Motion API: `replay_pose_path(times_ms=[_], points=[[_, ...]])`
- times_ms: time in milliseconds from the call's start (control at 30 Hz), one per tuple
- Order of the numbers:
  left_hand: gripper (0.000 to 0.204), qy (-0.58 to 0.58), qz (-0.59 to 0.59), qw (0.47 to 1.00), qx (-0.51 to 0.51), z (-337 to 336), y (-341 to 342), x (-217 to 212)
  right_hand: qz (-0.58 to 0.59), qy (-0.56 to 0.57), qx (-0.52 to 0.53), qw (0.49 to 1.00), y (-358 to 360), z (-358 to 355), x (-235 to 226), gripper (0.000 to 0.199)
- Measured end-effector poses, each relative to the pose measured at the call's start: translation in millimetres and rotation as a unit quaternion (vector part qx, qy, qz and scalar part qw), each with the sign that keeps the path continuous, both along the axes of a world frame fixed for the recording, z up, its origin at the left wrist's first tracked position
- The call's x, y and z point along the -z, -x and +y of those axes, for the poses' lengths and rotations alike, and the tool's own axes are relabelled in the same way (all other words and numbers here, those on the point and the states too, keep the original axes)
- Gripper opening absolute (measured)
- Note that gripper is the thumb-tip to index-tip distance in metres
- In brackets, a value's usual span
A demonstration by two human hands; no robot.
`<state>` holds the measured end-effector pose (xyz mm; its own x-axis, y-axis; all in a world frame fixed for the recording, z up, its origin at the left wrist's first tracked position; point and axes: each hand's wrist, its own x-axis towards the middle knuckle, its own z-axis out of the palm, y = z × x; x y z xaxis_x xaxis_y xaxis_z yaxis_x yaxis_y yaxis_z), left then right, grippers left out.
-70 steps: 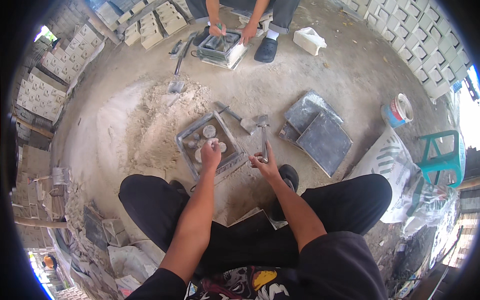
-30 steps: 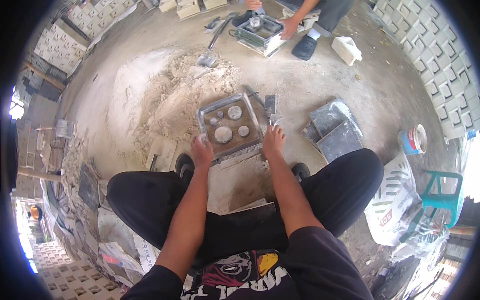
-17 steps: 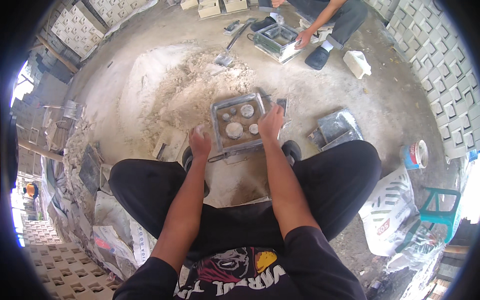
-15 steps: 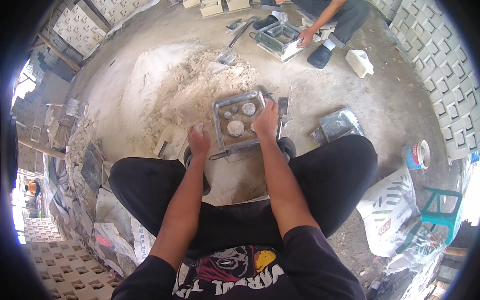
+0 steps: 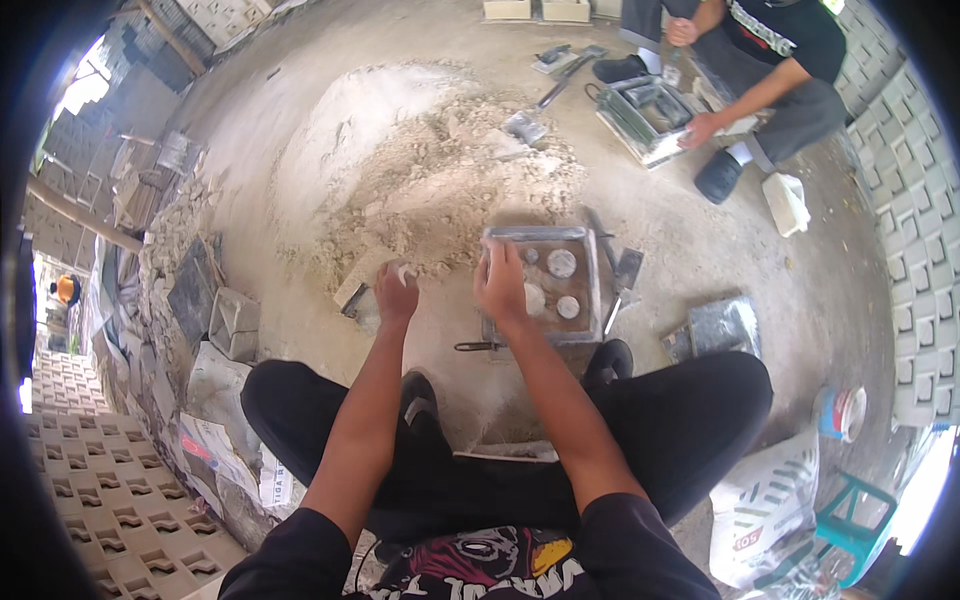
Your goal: The person uses a tool to shape material within a metal mold, then takes a square brick from a pile and places it into the mold, pressing it down with their hands.
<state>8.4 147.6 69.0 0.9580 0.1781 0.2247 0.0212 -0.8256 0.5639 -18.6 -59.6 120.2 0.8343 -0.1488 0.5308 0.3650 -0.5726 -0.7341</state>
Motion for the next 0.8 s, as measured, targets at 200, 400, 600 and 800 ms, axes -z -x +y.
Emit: replay_pose_path(times_ms=[200, 400, 600, 800], points=[[0.036, -0.07, 0.088, 0.992, -0.062, 78, -12, 35, 0.028, 0.017, -0.09, 0.995, -19, 48, 39, 0.026], [0.041, -0.101, 0.14, 0.978, -0.113, 114, -21, 63, 0.206, -0.005, -0.183, 0.961, -45, 104, 90, 0.025], [0.035, -0.095, 0.263, 0.951, -0.133, 126, -22, 81, 0.259, -0.001, -0.193, 0.946, -46, 138, 129, 0.02], [0.03, -0.091, 0.276, 0.952, -0.095, 136, -25, 80, 0.336, -0.058, -0.2, 0.919, -38, 148, 142, 0.016]])
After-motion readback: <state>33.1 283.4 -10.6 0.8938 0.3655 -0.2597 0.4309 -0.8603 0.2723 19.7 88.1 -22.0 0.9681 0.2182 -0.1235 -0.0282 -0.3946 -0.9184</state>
